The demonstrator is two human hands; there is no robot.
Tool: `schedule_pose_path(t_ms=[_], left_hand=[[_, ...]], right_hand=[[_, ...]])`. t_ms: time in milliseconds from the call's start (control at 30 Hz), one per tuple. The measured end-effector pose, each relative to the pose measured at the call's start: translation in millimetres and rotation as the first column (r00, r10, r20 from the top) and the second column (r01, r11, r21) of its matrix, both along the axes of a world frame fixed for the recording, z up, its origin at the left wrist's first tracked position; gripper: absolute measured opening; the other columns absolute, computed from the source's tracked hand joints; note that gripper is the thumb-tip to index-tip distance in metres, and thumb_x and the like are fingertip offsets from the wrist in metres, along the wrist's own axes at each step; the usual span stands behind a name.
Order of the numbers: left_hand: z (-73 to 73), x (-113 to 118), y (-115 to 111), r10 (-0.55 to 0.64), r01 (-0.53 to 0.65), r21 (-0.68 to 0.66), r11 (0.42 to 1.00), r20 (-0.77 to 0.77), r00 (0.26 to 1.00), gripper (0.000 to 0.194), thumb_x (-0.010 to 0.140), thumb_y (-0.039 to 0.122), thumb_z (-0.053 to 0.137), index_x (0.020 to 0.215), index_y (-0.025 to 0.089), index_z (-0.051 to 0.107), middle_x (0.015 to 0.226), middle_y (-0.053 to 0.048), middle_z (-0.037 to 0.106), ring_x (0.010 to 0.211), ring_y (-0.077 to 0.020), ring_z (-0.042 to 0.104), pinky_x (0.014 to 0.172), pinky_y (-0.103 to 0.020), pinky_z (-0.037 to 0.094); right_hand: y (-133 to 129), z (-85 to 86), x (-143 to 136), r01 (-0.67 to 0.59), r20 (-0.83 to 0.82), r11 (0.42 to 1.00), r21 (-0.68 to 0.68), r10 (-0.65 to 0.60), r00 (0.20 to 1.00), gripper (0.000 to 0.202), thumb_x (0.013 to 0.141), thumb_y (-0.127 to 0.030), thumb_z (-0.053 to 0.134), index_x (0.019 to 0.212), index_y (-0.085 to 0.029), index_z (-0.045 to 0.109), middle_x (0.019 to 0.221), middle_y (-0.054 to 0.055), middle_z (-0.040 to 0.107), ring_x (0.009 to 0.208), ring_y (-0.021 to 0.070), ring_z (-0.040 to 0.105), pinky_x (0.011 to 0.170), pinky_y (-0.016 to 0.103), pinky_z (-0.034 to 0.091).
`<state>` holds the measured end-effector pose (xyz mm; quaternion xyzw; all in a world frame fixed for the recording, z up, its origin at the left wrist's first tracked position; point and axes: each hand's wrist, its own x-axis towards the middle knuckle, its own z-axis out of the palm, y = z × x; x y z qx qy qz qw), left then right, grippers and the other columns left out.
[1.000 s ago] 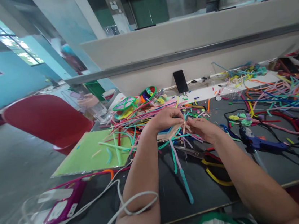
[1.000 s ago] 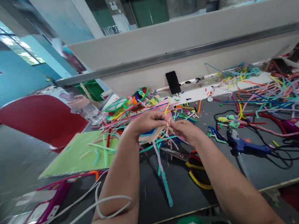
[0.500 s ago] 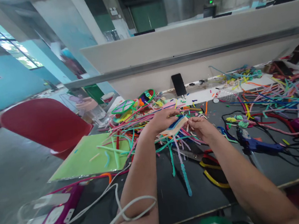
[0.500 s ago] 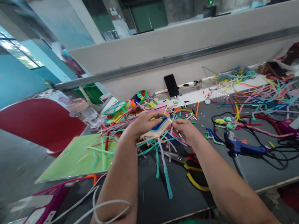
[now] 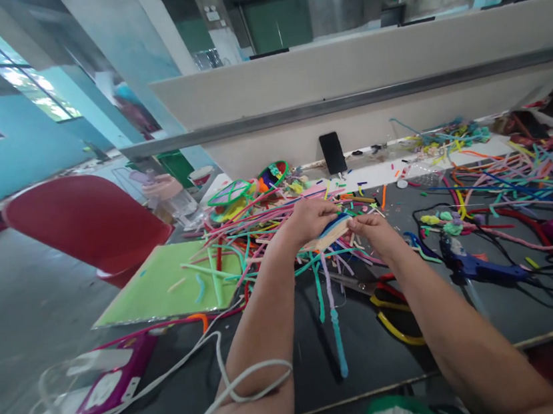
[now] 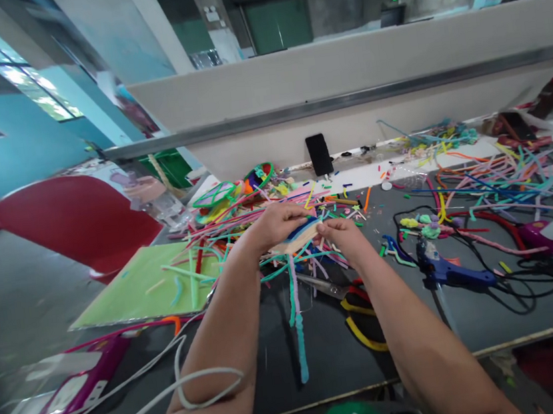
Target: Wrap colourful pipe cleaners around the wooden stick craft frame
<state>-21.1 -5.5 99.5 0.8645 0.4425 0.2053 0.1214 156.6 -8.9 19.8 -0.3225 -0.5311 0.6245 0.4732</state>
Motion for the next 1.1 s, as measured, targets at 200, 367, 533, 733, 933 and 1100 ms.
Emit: schedule_pose_path(t_ms=[200, 367, 533, 733, 933, 1100], left_hand=[[-7.4, 7, 2, -0.041, 0.042, 0.032, 0.999, -0.028, 0.999, 0.022, 0.082, 0.019, 0.054, 0.094, 0.017, 0.073, 0.089, -0.006, 0.072, 0.084, -0.0166, 0.063, 0.08, -0.027, 0.043], [2.6, 21, -11, 0.046, -0.121, 0.349, 0.929, 0.217, 0.975, 0.028, 0.082, 0.021, 0.058, 0.109, 0.02, 0.068, 0.118, -0.009, 0.063, 0.113, -0.0214, 0.054, 0.1, -0.036, 0.038], [22.3, 4, -23, 0.2, -0.448, 0.426, 0.786, 0.511, 0.836, 0.027, 0.084, 0.023, 0.054, 0.109, 0.019, 0.064, 0.109, -0.007, 0.063, 0.098, -0.0169, 0.058, 0.092, -0.032, 0.044], [17.8, -20, -13, 0.416, -0.488, 0.153, 0.859, 0.345, 0.841, 0.029, 0.081, 0.035, 0.054, 0.097, 0.015, 0.068, 0.084, -0.004, 0.068, 0.071, -0.0147, 0.057, 0.068, -0.025, 0.043], [9.4, -9, -9, 0.418, -0.424, 0.019, 0.905, 0.13, 0.899, 0.034, 0.079, 0.041, 0.052, 0.056, 0.016, 0.055, 0.048, 0.003, 0.041, 0.052, -0.0103, 0.038, 0.052, -0.023, 0.026], [7.4, -12, -6, 0.448, -0.454, 0.028, 0.891, 0.116, 0.886, 0.04, 0.079, 0.04, 0.05, 0.047, 0.017, 0.039, 0.046, 0.004, 0.029, 0.047, -0.0088, 0.028, 0.05, -0.025, 0.02]], right_hand=[[2, -1.8, 0, -0.034, 0.058, 0.997, 0.066, 0.031, 0.998, 0.037, 0.07, -0.054, 0.068, 0.065, -0.017, 0.069, 0.057, -0.001, 0.062, 0.055, 0.0113, 0.05, 0.057, 0.024, 0.039], [12, -3.8, 3, 0.134, -0.139, 0.981, -0.141, -0.154, 0.978, 0.03, 0.067, -0.046, 0.073, 0.059, -0.018, 0.066, 0.052, 0.001, 0.061, 0.046, 0.0115, 0.05, 0.046, 0.025, 0.041], [17, 3.1, 10, 0.135, -0.424, 0.921, -0.367, -0.294, 0.857, 0.015, 0.077, -0.03, 0.066, 0.073, -0.016, 0.067, 0.065, 0.003, 0.069, 0.056, 0.0134, 0.063, 0.047, 0.021, 0.049], [15, 2.9, 7, 0.075, -0.541, 0.909, -0.411, -0.309, 0.782, 0.01, 0.08, -0.023, 0.061, 0.075, -0.016, 0.066, 0.071, 0.003, 0.072, 0.061, 0.0146, 0.068, 0.058, 0.023, 0.054], [15, -3.2, 3, 0.043, -0.552, 0.923, -0.382, -0.265, 0.791, 0.009, 0.077, -0.024, 0.063, 0.076, -0.017, 0.068, 0.073, 0.003, 0.073, 0.066, 0.0152, 0.07, 0.063, 0.023, 0.055], [10, -0.6, 0, 0.064, -0.539, 0.949, -0.309, -0.23, 0.811, 0.01, 0.072, -0.025, 0.065, 0.078, -0.017, 0.068, 0.073, 0.002, 0.073, 0.067, 0.0166, 0.07, 0.062, 0.024, 0.055]])
